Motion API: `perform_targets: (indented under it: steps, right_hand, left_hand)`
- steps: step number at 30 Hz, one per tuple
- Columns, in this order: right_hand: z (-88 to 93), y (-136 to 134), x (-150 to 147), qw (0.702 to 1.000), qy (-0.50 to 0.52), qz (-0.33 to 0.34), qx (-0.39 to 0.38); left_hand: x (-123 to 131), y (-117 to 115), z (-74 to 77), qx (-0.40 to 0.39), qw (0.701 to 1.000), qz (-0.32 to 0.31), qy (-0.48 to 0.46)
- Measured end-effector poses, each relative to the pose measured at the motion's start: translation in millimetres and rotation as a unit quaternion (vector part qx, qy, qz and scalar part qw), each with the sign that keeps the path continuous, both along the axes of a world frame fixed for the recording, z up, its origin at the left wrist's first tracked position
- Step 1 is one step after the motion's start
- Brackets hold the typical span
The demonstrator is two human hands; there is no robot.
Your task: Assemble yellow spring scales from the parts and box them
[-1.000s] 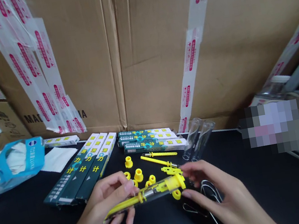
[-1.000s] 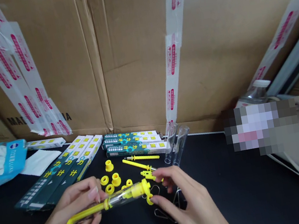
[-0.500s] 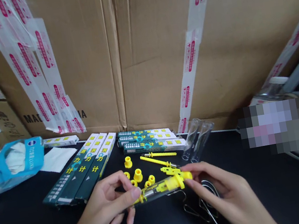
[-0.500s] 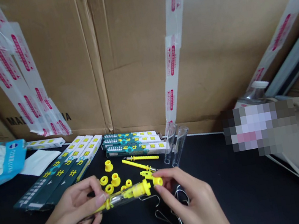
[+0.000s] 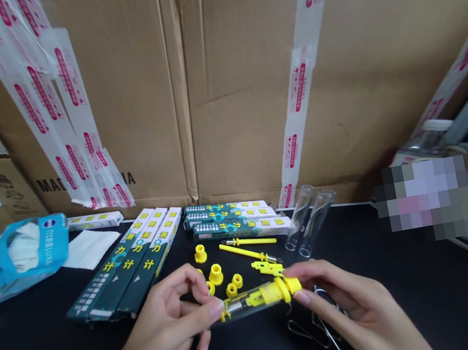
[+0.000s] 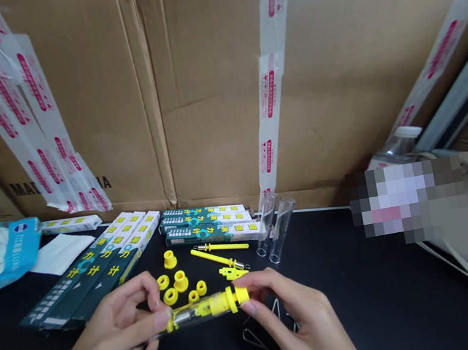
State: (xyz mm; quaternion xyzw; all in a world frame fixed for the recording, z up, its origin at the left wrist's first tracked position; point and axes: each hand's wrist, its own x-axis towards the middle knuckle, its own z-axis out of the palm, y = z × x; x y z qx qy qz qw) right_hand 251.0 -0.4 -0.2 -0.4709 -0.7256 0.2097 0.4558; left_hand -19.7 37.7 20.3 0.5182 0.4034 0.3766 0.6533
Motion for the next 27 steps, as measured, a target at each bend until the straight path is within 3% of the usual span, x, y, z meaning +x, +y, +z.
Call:
perform_targets:
  steps: [6, 12, 19, 27]
  right_hand:
    - [1.9, 0.8, -2.0, 0.999, -0.016, 0.007, 0.033]
    - [4.6, -0.3, -1.9, 0.998, -0.061, -0.002, -0.003]
    - [-1.3, -1.8, -4.8, 1.000, 0.005, -0.002, -0.012]
    - [3.7, 1.7, -0.3, 0.999, -0.025, 0.028, 0.030]
  left_hand:
    - [0.8, -1.0, 1.2, -0.002, 1.000, -0.005, 0.009]
    - [1.1, -0.3, -1.7, -0.003, 1.000, -0.008, 0.003]
    - [1.2, -0.1, -0.5, -0.001, 1.000, -0.008, 0.005]
    - [1.1, -0.1, -1.7, -0.003, 1.000, -0.006, 0.000]
